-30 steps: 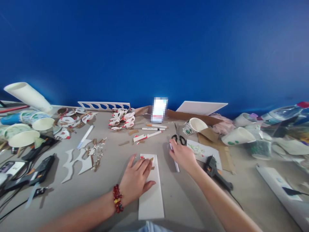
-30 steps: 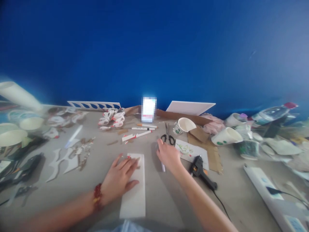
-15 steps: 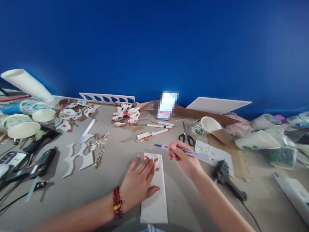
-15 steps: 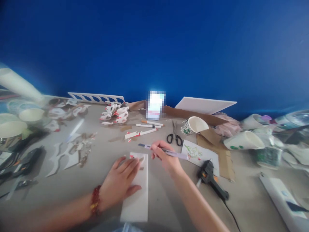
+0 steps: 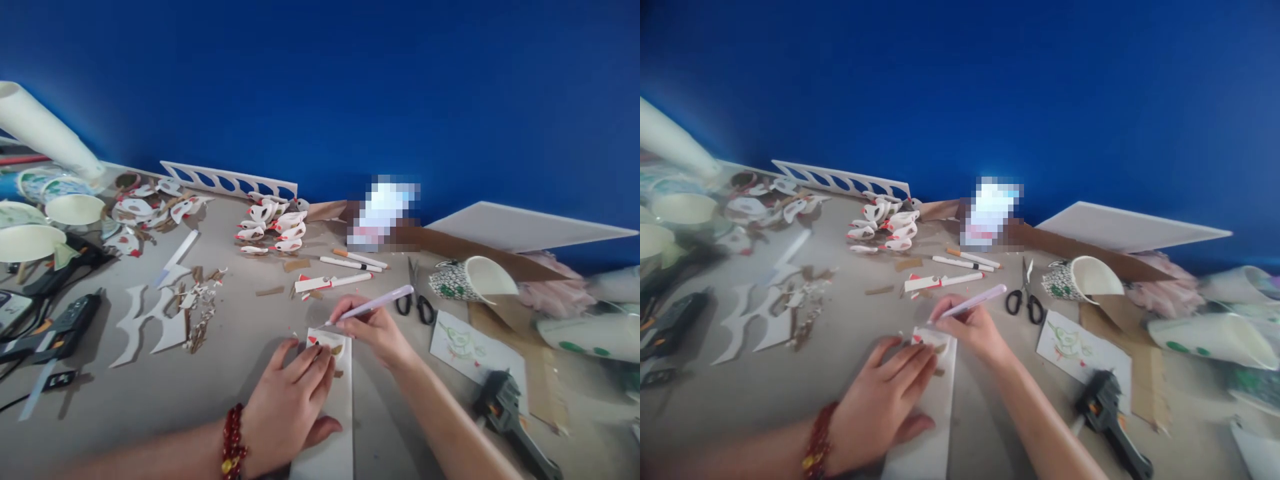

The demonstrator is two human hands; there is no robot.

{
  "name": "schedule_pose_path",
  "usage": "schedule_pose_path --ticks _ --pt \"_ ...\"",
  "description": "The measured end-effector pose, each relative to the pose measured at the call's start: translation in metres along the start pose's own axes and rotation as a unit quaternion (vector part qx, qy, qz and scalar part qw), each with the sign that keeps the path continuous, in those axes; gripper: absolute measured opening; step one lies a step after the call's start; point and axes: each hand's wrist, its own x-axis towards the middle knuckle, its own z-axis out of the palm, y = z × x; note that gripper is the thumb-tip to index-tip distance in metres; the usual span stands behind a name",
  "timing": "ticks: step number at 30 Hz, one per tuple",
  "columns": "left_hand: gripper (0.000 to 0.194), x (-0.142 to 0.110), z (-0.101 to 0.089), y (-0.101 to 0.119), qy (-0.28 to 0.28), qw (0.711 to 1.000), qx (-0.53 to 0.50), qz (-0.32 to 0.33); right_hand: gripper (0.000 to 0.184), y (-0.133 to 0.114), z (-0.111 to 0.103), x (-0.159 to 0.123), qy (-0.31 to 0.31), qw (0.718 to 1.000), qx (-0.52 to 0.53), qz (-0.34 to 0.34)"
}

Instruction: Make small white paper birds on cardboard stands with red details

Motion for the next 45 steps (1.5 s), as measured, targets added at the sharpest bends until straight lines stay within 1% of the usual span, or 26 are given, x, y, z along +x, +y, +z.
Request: schedule_pose_path --ticks 3,6,10,12,15,23,28,37,45 --pt "0.063 0.001 0.0 -0.001 -0.003 1.0 -0.006 -0.002 0.01 -0.001 -0.001 0.003 -0.021 1.0 -0.008 0.01" --pt "0.062 0.002 0.0 -0.002 -0.007 1.0 -0.012 -0.004 0.011 -0.007 0.001 0.005 -0.024 0.999 -0.028 0.006" --pt "0.06 0.002 0.0 -0.001 -0.01 1.0 -0.012 -0.007 0.017 -0.013 0.006 0.005 -0.025 0.997 -0.076 0.012" --pt "0.059 0.002 -0.001 -0.001 -0.009 1.0 -0.008 -0.005 0.014 -0.014 0.006 0.005 -0.025 0.996 -0.085 0.001" --pt "0.06 0.002 -0.001 0.0 -0.008 1.0 0.0 -0.002 0.009 -0.013 0.004 0.004 -0.015 0.996 -0.087 -0.009" --pt "0.059 -0.001 -0.001 0.002 -0.022 1.0 0.015 -0.003 0.012 -0.009 0.008 0.005 0.014 0.991 -0.135 0.016" --pt "0.059 -0.001 -0.001 0.002 -0.03 0.999 0.013 -0.006 0.012 -0.008 0.009 0.004 0.011 0.991 -0.128 0.027" --pt "0.061 0.0 -0.001 0.003 -0.019 1.0 0.011 -0.006 0.012 -0.003 0.006 0.004 0.0 0.99 -0.134 0.032" --pt "0.06 0.0 -0.001 0.002 -0.018 1.0 0.017 -0.004 0.011 -0.003 0.005 0.006 -0.004 0.99 -0.138 0.036"
